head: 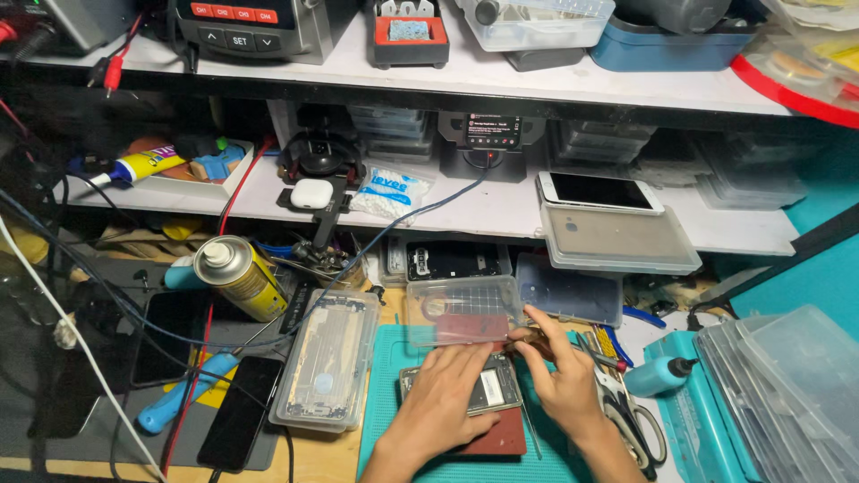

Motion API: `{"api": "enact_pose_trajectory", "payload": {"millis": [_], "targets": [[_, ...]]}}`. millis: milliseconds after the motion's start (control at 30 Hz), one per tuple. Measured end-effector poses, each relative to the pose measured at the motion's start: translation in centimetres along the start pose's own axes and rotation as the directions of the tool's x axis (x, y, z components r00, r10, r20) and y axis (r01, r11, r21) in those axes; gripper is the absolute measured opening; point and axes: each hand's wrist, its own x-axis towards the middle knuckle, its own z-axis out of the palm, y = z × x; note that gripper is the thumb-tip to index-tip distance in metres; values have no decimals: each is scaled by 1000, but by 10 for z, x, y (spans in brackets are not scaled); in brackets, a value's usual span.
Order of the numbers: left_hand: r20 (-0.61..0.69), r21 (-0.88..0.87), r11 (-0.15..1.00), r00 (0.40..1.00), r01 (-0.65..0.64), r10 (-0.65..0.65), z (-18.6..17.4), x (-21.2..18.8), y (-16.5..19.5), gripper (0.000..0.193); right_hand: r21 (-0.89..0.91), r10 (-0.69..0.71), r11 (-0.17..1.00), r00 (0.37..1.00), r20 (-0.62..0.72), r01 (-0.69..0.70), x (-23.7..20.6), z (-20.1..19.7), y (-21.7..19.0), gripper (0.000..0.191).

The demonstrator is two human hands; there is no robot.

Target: The person works on a disassembled smartphone at a repair bench. They handle the phone's back housing and internal frame, use a screwdriver on its screws, and repeatedly reposition the phone on a red mat while manipulating its small components.

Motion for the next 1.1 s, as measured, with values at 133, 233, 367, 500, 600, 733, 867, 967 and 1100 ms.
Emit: {"api": "enact_pose_trajectory", "payload": {"millis": [133,233,367,500,600,733,867,967,1100], "targets": [[11,-31,1000,1000,5,-4,10,5,0,98,-27,-11,1000,1000,15,12,1,0,-1,53],[23,-43,999,999,29,-28,15,5,-3,99,-35,-9,999,1000,29,10,1,1,-1,53],[10,-40,999,999,32,-32,19,3,-7,97,-9,-30,1000,999,40,30,2,0,-7,52],[-6,-51,999,1000,-11,11,20,6,-11,92,-186,-170,967,985,32,173,10,1,-19,49],[2,-66,997,999,-33,33,17,7,-15,85,-275,-243,931,970,25,240,16,3,-26,46],[67,-99,992,995,85,-78,12,8,-14,87,-276,-203,941,979,-4,194,19,4,-30,42],[26,-68,994,996,91,-90,13,7,-8,87,-163,-225,959,972,66,233,19,-3,-29,40],[12,-95,988,993,119,-118,18,9,-5,84,-34,-245,967,958,147,252,18,-6,-30,48],[-97,-122,976,976,180,-193,33,10,-2,64,-156,-226,960,973,49,231,15,-1,-31,47]]}}
